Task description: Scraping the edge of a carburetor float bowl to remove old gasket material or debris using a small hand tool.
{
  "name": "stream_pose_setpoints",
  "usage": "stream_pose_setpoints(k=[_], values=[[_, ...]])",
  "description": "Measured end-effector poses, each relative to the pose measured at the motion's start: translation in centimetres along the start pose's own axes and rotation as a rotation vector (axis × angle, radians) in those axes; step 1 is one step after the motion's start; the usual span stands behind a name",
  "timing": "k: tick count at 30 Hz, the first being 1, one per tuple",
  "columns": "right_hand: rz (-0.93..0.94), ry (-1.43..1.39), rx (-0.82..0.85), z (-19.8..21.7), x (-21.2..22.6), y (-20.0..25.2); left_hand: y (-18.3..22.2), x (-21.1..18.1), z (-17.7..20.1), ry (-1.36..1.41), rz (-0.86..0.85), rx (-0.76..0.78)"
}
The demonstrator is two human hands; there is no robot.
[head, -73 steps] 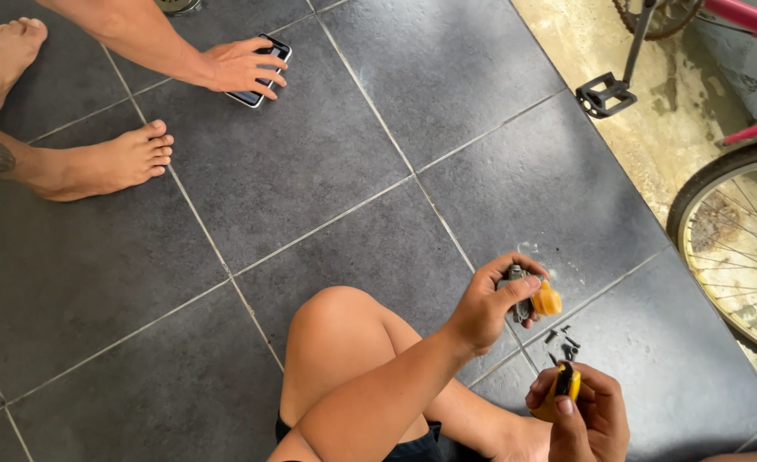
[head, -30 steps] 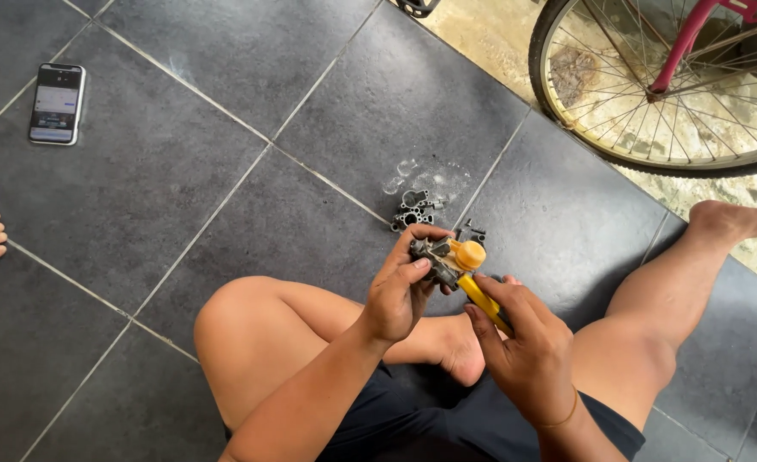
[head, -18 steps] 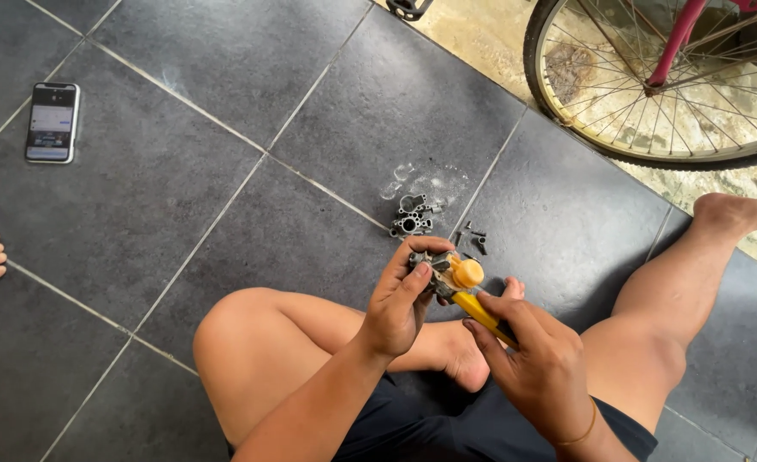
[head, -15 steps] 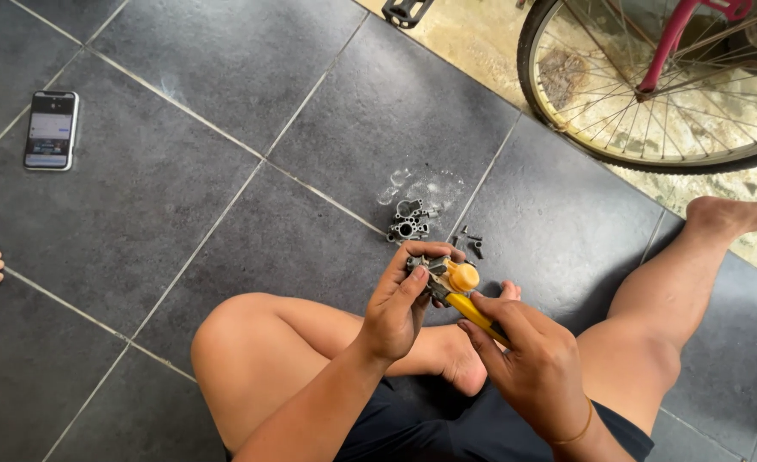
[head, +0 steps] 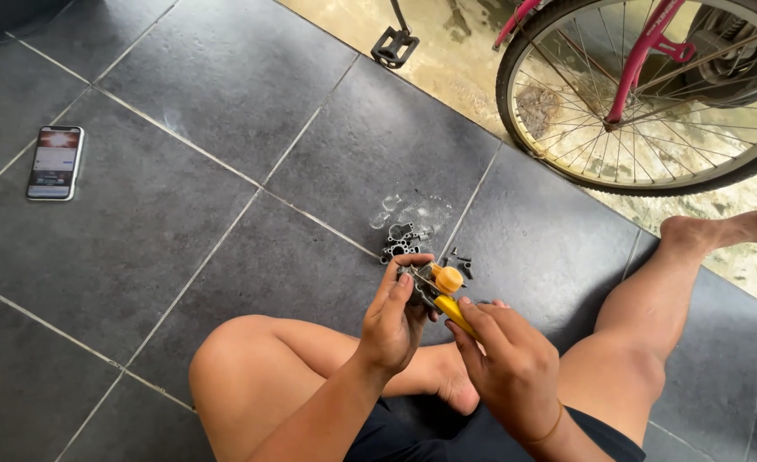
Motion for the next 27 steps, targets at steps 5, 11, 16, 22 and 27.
stream_pose_setpoints(k=[5,11,16,22,27], values=[[0.024,0.095,-0.112,-0.1,1.2,0.5,0.6,0.0,-0.4,-0.009,-0.037,-0.035],[-0.076,-0.243,0.131,-1.2,-0.7,0.7,0.6,0.0,0.3,-0.037,-0.027,-0.019],[-0.003,-0.03,0.0,0.1,0.5,-0.1,0.4,0.3,0.2,-0.026,-0.02,0.012],[0.019,0.065,-0.072,0.3,1.3,-0.2,0.2,0.0,0.1,0.0,-0.061,0.028],[-0.081,-0.138,0.047,-0.9,0.2,0.9,0.6,0.4,0.4,-0.001,-0.089,0.055]])
Point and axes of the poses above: each hand's wrist, its own y-axis away from the middle knuckle, its own z-axis out of the back of the hand, x = y × z, the point moved 4 cm from there along -y, towards the middle knuckle, and after that the axes turned 14 degrees about y, right-handed, at the moved point
